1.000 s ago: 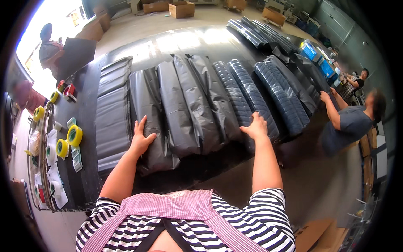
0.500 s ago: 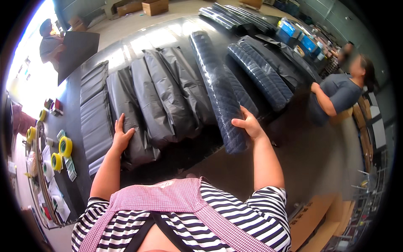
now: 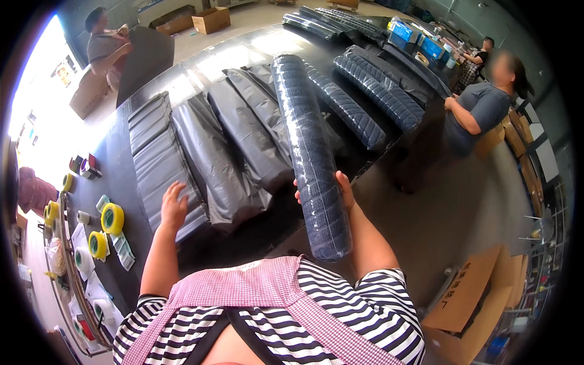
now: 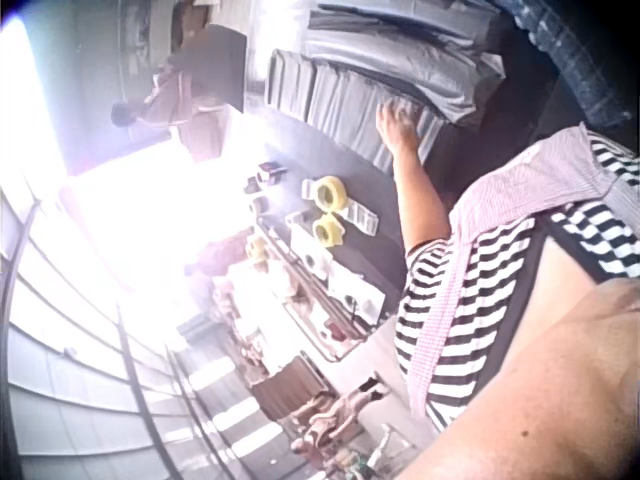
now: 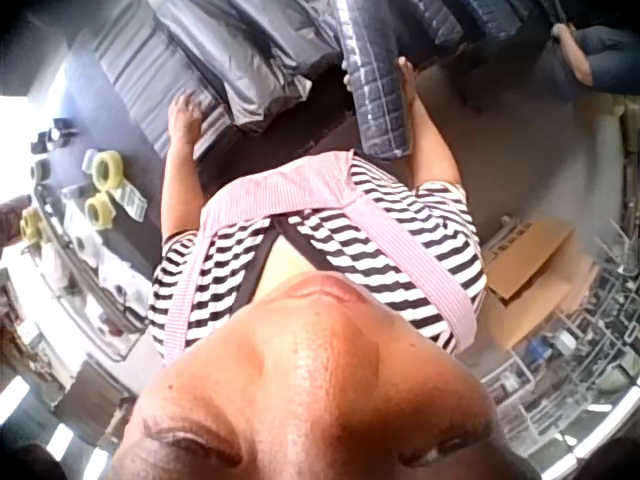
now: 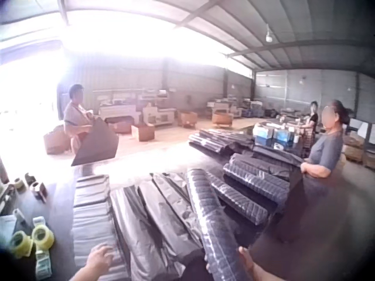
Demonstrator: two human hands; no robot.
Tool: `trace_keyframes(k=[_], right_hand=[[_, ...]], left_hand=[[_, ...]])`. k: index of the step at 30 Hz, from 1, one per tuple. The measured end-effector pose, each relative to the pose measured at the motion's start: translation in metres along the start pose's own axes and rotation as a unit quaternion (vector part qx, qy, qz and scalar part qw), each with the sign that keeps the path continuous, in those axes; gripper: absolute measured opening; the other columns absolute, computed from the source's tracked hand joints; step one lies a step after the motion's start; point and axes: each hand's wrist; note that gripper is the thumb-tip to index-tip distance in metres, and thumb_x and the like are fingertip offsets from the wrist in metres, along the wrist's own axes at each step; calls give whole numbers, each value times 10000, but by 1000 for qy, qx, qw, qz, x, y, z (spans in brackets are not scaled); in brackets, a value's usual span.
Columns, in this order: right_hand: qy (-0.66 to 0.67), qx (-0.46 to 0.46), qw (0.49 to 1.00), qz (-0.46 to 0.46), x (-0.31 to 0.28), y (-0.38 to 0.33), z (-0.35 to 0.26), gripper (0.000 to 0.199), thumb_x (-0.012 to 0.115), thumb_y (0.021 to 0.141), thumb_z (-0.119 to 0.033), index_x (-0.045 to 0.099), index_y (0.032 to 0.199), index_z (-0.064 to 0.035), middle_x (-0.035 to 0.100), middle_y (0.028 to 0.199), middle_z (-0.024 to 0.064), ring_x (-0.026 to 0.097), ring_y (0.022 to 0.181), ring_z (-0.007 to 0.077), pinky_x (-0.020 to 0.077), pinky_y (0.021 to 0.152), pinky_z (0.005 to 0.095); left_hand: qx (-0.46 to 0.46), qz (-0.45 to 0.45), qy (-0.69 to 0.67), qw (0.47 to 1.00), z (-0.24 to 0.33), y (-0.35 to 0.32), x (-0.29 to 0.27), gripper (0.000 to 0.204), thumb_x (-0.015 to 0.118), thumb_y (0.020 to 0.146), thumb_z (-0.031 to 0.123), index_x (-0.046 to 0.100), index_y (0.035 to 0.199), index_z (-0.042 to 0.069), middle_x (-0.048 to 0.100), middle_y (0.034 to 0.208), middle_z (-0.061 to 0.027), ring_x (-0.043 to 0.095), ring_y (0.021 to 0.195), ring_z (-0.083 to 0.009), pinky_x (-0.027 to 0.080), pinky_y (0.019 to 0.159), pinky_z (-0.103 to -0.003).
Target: The person retrieves long black cylinders from a cardboard box and wraps each one in a grey plastic sheet, smoothing the plastic by hand and placing the wrapped cylinders into rows on a workbench.
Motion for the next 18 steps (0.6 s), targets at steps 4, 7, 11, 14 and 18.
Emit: trace_keyframes(k=[4,7,11,14,18], right_hand=[[-4,-11,1000,-1,35,3,43,1032,594,824,-768,437,1414,63,579,1315,237,678,1095,330,608,882,424],[-15,-75,997,-3,68,19,68,1029,557,838,-779,441,1414,65,588,1303,237,674,1103,324,599,904,410],[42,-34,998,30,95,42,93,998,561,855,-747,433,1436,54,608,1296,216,663,1120,317,583,934,430],[39,-11,999,19,110,52,101,952,547,871,-728,458,1407,54,618,1284,211,666,1112,332,593,891,462],[17,-15,999,46,125,54,111,882,537,899,-687,475,1386,46,642,1215,244,683,1068,342,603,857,471]], left_hand=[[-1,-118,122,985,-47,-45,-47,522,721,845,138,602,1352,101,492,1485,-181,452,1368,-366,384,1150,-445],[64,-129,124,982,-77,-55,-55,563,744,823,140,584,1362,110,480,1498,-158,441,1369,-378,389,1146,-438],[102,-171,96,975,-71,-60,-72,553,745,833,179,588,1353,79,467,1509,-182,448,1359,-383,392,1144,-439],[182,-169,127,960,-72,-64,-65,517,740,846,211,604,1320,53,494,1473,-180,469,1325,-377,407,1119,-445],[239,-147,154,947,-68,-71,-52,477,705,886,235,612,1283,-11,513,1437,-185,508,1258,-369,436,1073,-439]])
Point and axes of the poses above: each hand's wrist, its own y-axis towards the middle knuckle, its own x-axis out of the palm, z = x × y
